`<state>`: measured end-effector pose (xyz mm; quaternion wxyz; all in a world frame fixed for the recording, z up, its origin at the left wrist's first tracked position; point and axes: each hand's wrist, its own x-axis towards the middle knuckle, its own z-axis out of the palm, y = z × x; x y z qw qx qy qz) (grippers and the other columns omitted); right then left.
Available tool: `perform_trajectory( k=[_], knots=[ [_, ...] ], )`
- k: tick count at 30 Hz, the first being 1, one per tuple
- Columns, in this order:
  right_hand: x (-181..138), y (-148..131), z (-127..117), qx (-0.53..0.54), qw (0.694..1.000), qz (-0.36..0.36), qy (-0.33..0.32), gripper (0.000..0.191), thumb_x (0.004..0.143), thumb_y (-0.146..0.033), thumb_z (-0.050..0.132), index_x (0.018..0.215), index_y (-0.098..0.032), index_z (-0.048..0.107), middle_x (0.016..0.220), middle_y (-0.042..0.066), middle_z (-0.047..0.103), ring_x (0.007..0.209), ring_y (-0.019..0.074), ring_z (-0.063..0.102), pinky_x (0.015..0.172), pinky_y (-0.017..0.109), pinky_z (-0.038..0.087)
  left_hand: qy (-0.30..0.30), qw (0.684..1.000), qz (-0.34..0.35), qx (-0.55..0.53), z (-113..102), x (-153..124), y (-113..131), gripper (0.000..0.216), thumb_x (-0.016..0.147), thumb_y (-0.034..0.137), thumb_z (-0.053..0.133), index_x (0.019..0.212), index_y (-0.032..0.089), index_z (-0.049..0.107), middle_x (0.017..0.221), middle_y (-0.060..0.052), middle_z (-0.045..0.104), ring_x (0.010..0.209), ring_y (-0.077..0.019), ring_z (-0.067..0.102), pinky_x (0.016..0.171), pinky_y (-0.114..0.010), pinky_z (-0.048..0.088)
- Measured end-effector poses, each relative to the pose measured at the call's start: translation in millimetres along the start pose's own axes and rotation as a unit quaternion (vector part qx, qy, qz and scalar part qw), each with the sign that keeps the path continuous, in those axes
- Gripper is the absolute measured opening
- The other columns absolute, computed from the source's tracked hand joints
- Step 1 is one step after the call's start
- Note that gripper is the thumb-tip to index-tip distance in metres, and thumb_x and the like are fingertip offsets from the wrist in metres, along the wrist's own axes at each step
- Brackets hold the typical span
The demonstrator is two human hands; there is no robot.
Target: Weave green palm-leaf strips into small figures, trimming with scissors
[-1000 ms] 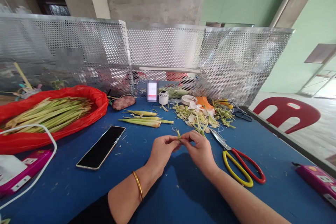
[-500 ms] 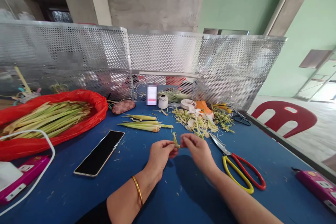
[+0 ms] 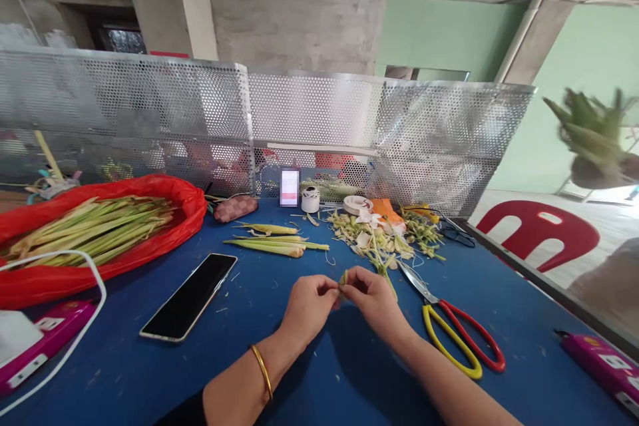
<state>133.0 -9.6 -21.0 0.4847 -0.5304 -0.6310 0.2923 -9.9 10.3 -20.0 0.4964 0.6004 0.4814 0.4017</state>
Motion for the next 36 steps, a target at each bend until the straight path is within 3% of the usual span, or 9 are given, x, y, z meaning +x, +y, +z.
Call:
perform_trajectory(
  k=[5, 10, 15, 21, 27, 31, 36],
  knots=[
    [-3, -7, -1, -0.137, 0.988, -0.067, 0.004, 0.014, 0.078, -0.016, 0.049, 0.065, -0.021, 0.051, 0.064, -0.002, 0.054, 0.058, 0.0135, 0.048, 0.054, 0.023, 0.036, -0.013, 0.998, -0.065, -0.014, 2, -3, 4, 0.010, 0.068, 0.019, 0.056, 0.065, 0.017, 0.065, 0.064, -0.005, 0.069, 0.066, -0.0192, 0.067, 0.059, -0.026, 0.047],
    [-4, -6, 0, -0.173, 0.982, -0.076, -0.011, 0.015, 0.079, -0.016, 0.047, 0.065, -0.021, 0.050, 0.065, -0.002, 0.053, 0.059, 0.0136, 0.049, 0.054, 0.023, 0.035, -0.028, 0.991, -0.121, -0.042, 5, -5, 9, 0.007, 0.071, 0.017, 0.055, 0.069, 0.015, 0.061, 0.068, -0.005, 0.070, 0.061, -0.0167, 0.068, 0.054, -0.023, 0.044],
    [-4, -5, -2, -0.192, 0.978, -0.085, -0.020, 0.018, 0.081, -0.016, 0.046, 0.064, -0.021, 0.051, 0.066, -0.001, 0.055, 0.059, 0.0137, 0.051, 0.054, 0.023, 0.035, -0.027, 0.987, -0.142, -0.066, 6, -6, 12, 0.006, 0.071, 0.015, 0.058, 0.066, 0.014, 0.061, 0.058, -0.003, 0.066, 0.054, -0.0136, 0.064, 0.052, -0.021, 0.043],
    [-3, -5, -5, -0.101, 0.995, -0.018, -0.008, 0.022, 0.084, -0.028, 0.050, 0.066, -0.020, 0.058, 0.062, -0.001, 0.057, 0.059, 0.0142, 0.052, 0.054, 0.023, 0.038, -0.016, 0.982, -0.136, -0.132, 6, -8, 15, 0.008, 0.069, 0.020, 0.063, 0.069, 0.012, 0.066, 0.062, -0.004, 0.068, 0.055, -0.0130, 0.063, 0.054, -0.022, 0.045],
    [-4, -6, -1, 0.040, 0.998, 0.050, -0.013, 0.016, 0.073, -0.034, 0.066, 0.073, -0.019, 0.068, 0.063, -0.001, 0.064, 0.059, 0.0144, 0.057, 0.053, 0.023, 0.042, 0.044, 0.977, -0.106, -0.182, 4, -5, 13, 0.018, 0.060, 0.027, 0.073, 0.071, 0.012, 0.070, 0.062, -0.004, 0.067, 0.057, -0.0130, 0.061, 0.053, -0.022, 0.044],
    [-4, -10, 1, 0.124, 0.987, 0.102, -0.007, 0.026, 0.068, -0.040, 0.071, 0.079, -0.017, 0.071, 0.065, 0.002, 0.069, 0.061, 0.0169, 0.061, 0.054, 0.025, 0.046, 0.040, 0.977, -0.101, -0.182, 3, -5, 13, 0.021, 0.057, 0.030, 0.076, 0.068, 0.012, 0.072, 0.060, -0.004, 0.066, 0.056, -0.0130, 0.060, 0.053, -0.022, 0.043],
    [-5, -11, 2, 0.152, 0.982, 0.109, 0.025, 0.025, 0.063, -0.039, 0.074, 0.072, -0.016, 0.072, 0.063, 0.002, 0.067, 0.056, 0.0150, 0.057, 0.050, 0.025, 0.045, 0.005, 0.976, -0.121, -0.179, 0, -3, 10, 0.026, 0.057, 0.034, 0.076, 0.070, 0.011, 0.072, 0.064, -0.006, 0.067, 0.058, -0.0132, 0.061, 0.053, -0.022, 0.044]
  ],
)
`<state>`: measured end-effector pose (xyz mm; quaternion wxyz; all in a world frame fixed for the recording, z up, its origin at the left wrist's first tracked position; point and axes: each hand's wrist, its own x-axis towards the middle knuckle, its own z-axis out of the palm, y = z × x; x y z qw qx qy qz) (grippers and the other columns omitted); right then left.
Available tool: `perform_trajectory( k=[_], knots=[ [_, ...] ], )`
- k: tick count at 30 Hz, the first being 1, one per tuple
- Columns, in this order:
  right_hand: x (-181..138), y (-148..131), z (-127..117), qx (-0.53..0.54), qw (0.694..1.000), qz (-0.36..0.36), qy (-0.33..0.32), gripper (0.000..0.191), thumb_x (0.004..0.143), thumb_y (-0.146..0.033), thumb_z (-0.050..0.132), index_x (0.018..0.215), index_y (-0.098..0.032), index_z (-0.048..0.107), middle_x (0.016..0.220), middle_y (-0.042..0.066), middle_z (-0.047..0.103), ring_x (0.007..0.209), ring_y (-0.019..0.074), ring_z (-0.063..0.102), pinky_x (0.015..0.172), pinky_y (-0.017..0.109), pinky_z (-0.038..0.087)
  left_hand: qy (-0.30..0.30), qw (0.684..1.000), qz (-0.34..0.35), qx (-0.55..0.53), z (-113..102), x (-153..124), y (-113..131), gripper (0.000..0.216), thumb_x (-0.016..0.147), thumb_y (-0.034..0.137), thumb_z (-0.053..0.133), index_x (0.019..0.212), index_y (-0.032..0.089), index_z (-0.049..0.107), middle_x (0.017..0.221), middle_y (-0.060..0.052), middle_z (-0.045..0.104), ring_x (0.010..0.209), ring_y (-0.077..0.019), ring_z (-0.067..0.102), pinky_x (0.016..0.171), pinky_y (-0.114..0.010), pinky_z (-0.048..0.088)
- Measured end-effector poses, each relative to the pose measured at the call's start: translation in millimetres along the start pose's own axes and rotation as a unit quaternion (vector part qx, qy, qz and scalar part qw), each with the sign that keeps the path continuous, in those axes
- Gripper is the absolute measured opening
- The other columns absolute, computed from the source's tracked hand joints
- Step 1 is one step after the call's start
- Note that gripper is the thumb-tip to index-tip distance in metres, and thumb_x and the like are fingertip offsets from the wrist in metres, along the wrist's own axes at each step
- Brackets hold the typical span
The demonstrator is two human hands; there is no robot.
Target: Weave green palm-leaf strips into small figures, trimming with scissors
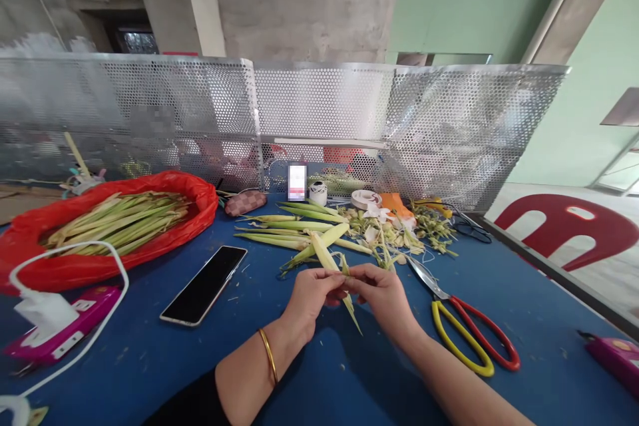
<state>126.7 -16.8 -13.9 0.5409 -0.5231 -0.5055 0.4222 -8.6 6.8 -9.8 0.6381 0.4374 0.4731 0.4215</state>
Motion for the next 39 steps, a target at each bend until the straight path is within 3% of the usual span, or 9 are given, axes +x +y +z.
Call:
perform_trajectory(
  k=[4, 10, 13, 20, 25, 28, 33, 36, 39],
  knots=[
    [1, 4, -1, -0.003, 0.998, -0.028, 0.057, 0.018, 0.063, -0.034, 0.073, 0.068, -0.017, 0.070, 0.058, 0.001, 0.064, 0.053, 0.0150, 0.056, 0.046, 0.025, 0.045, 0.009, 0.999, 0.004, 0.046, -1, 1, 2, 0.036, 0.059, 0.046, 0.076, 0.066, 0.012, 0.067, 0.066, -0.007, 0.067, 0.060, -0.0142, 0.061, 0.054, -0.023, 0.045],
    [14, 4, -15, 0.034, 0.989, -0.028, 0.140, 0.026, 0.062, -0.042, 0.071, 0.070, -0.018, 0.065, 0.057, 0.001, 0.061, 0.052, 0.0173, 0.057, 0.046, 0.027, 0.047, 0.193, 0.963, 0.075, 0.172, -2, 13, 1, 0.043, 0.064, 0.055, 0.069, 0.082, 0.017, 0.063, 0.063, -0.002, 0.062, 0.050, -0.0139, 0.055, 0.044, -0.022, 0.036],
    [17, 1, -18, 0.060, 0.987, -0.024, 0.148, 0.028, 0.060, -0.043, 0.072, 0.070, -0.018, 0.064, 0.056, 0.000, 0.060, 0.051, 0.0169, 0.057, 0.045, 0.027, 0.046, 0.186, 0.962, 0.060, 0.191, 0, 25, -3, 0.041, 0.063, 0.047, 0.071, 0.088, 0.015, 0.063, 0.060, -0.001, 0.061, 0.045, -0.0133, 0.053, 0.043, -0.022, 0.034],
    [14, -6, -19, 0.092, 0.985, -0.025, 0.143, 0.027, 0.059, -0.040, 0.074, 0.071, -0.017, 0.064, 0.054, -0.001, 0.058, 0.050, 0.0147, 0.054, 0.045, 0.025, 0.044, 0.148, 0.937, 0.103, 0.299, 4, 43, 11, 0.008, 0.063, 0.026, 0.066, 0.062, 0.017, 0.065, 0.051, -0.001, 0.058, 0.053, -0.0175, 0.057, 0.051, -0.025, 0.036],
    [18, -8, -26, 0.102, 0.982, -0.031, 0.157, 0.026, 0.061, -0.039, 0.074, 0.071, -0.018, 0.064, 0.054, -0.002, 0.057, 0.051, 0.0140, 0.053, 0.046, 0.024, 0.042, 0.141, 0.873, 0.159, 0.438, -4, 69, 41, 0.003, 0.060, 0.022, 0.066, 0.063, 0.020, 0.066, 0.074, -0.009, 0.069, 0.087, -0.0298, 0.062, 0.068, -0.029, 0.039],
    [20, -7, -25, 0.101, 0.982, -0.026, 0.160, 0.026, 0.059, -0.039, 0.074, 0.070, -0.018, 0.063, 0.054, -0.002, 0.057, 0.049, 0.0142, 0.052, 0.045, 0.024, 0.042, 0.129, 0.830, 0.160, 0.518, -2, 85, 44, 0.019, 0.050, 0.021, 0.077, 0.067, 0.021, 0.067, 0.088, -0.013, 0.070, 0.102, -0.0342, 0.059, 0.077, -0.031, 0.041],
    [18, -5, -22, 0.097, 0.983, -0.016, 0.156, 0.027, 0.059, -0.040, 0.074, 0.069, -0.017, 0.063, 0.054, -0.002, 0.057, 0.049, 0.0142, 0.052, 0.044, 0.024, 0.040, 0.082, 0.755, 0.119, 0.640, -1, 99, 52, 0.012, 0.067, 0.022, 0.074, 0.077, 0.020, 0.068, 0.092, -0.011, 0.069, 0.097, -0.0282, 0.062, 0.082, -0.035, 0.045],
    [19, -6, -24, 0.092, 0.983, -0.007, 0.159, 0.029, 0.058, -0.041, 0.074, 0.071, -0.017, 0.064, 0.053, -0.002, 0.057, 0.050, 0.0147, 0.052, 0.045, 0.024, 0.040, 0.046, 0.712, 0.106, 0.693, -14, 114, 80, 0.017, 0.085, 0.033, 0.060, 0.093, 0.018, 0.065, 0.101, -0.006, 0.066, 0.094, -0.0193, 0.061, 0.084, -0.037, 0.048],
    [20, -6, -25, 0.090, 0.983, 0.003, 0.163, 0.029, 0.058, -0.041, 0.074, 0.071, -0.017, 0.064, 0.054, -0.002, 0.056, 0.050, 0.0143, 0.051, 0.046, 0.024, 0.040, 0.033, 0.678, 0.127, 0.723, -30, 137, 112, 0.022, 0.087, 0.034, 0.057, 0.102, 0.020, 0.064, 0.114, -0.008, 0.062, 0.100, -0.0219, 0.059, 0.087, -0.038, 0.048]
  ],
)
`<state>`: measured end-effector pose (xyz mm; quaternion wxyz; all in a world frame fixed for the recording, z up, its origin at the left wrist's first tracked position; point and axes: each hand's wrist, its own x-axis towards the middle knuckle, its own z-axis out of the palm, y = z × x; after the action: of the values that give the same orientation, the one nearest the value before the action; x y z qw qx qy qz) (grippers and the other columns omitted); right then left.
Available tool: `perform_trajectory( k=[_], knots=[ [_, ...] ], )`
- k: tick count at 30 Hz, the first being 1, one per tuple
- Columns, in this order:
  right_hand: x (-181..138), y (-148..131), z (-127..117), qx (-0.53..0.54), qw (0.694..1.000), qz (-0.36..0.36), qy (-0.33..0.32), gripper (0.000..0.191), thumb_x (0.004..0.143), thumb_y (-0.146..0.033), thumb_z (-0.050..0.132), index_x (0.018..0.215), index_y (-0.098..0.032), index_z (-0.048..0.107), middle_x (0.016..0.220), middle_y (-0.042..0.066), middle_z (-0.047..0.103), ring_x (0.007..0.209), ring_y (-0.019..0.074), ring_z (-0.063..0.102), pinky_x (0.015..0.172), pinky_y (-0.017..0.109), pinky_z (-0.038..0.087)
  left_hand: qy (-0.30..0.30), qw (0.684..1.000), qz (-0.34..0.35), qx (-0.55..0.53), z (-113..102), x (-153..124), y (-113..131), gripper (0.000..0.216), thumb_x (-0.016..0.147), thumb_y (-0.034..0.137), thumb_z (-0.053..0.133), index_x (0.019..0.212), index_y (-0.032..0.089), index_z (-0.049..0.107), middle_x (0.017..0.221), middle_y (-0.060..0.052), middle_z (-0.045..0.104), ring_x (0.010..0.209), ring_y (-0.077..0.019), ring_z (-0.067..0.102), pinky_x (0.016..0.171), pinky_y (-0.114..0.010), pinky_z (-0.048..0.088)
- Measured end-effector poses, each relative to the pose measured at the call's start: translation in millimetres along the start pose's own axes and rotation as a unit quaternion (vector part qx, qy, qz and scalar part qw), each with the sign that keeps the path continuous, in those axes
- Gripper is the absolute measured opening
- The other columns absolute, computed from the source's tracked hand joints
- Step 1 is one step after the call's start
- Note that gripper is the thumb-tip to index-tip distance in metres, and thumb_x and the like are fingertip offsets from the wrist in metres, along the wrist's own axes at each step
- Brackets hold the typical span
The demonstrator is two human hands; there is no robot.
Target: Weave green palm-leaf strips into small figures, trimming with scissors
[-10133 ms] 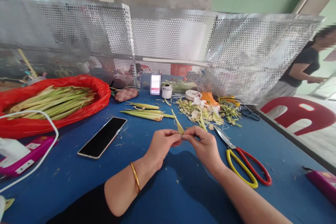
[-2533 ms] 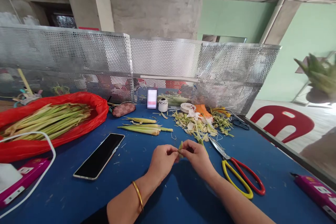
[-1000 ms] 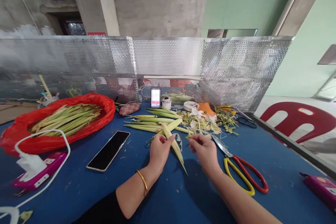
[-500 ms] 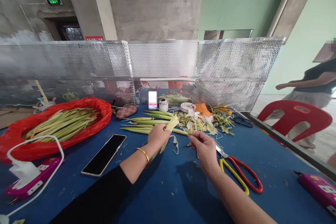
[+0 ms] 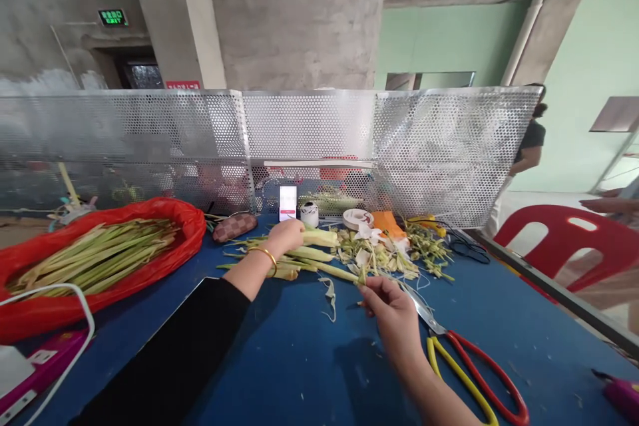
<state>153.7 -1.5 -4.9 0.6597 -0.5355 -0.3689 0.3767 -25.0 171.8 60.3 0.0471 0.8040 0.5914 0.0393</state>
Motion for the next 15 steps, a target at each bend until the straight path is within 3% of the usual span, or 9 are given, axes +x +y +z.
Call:
perform_trajectory(
  k=[1, 3, 6, 8, 15],
  knots=[
    [0, 1, 0, 0.001, 1.000, 0.004, -0.002, 0.029, 0.058, -0.041, 0.074, 0.071, -0.017, 0.065, 0.054, -0.002, 0.056, 0.051, 0.0141, 0.051, 0.046, 0.024, 0.040, 0.001, 1.000, 0.009, 0.013, -4, 10, -6, 0.027, 0.090, 0.035, 0.052, 0.111, 0.020, 0.060, 0.120, -0.008, 0.058, 0.102, -0.0204, 0.058, 0.088, -0.040, 0.048],
    [1, 3, 0, 0.003, 1.000, 0.013, -0.009, 0.030, 0.058, -0.042, 0.074, 0.072, -0.017, 0.065, 0.056, -0.001, 0.057, 0.051, 0.0139, 0.050, 0.046, 0.024, 0.039, 0.003, 0.999, 0.027, 0.033, -4, 28, -15, 0.030, 0.084, 0.032, 0.060, 0.113, 0.021, 0.061, 0.122, -0.011, 0.059, 0.110, -0.0266, 0.056, 0.092, -0.038, 0.045],
    [1, 6, 0, -0.004, 1.000, 0.018, -0.014, 0.030, 0.058, -0.043, 0.074, 0.072, -0.017, 0.066, 0.056, -0.001, 0.057, 0.052, 0.0142, 0.050, 0.047, 0.024, 0.039, -0.003, 0.996, 0.074, 0.053, 12, 50, -20, 0.061, 0.071, 0.025, 0.071, 0.129, 0.023, 0.050, 0.133, -0.012, 0.053, 0.122, -0.0307, 0.048, 0.097, -0.038, 0.041],
    [1, 8, 0, -0.006, 1.000, 0.021, -0.013, 0.031, 0.057, -0.043, 0.074, 0.071, -0.017, 0.066, 0.056, -0.001, 0.058, 0.052, 0.0141, 0.049, 0.047, 0.024, 0.039, -0.008, 0.992, 0.109, 0.063, 24, 61, -21, 0.066, 0.069, 0.019, 0.071, 0.131, 0.024, 0.048, 0.136, -0.011, 0.051, 0.125, -0.0295, 0.045, 0.100, -0.038, 0.038],
    [3, 10, 2, 0.006, 0.999, 0.045, -0.002, 0.034, 0.052, -0.045, 0.078, 0.068, -0.017, 0.066, 0.052, -0.001, 0.057, 0.048, 0.0138, 0.050, 0.045, 0.024, 0.039, 0.007, 0.984, 0.163, 0.072, 40, 86, -27, 0.036, 0.069, 0.012, 0.071, 0.105, 0.013, 0.065, 0.116, -0.015, 0.062, 0.118, -0.0338, 0.049, 0.101, -0.040, 0.037]
  ],
)
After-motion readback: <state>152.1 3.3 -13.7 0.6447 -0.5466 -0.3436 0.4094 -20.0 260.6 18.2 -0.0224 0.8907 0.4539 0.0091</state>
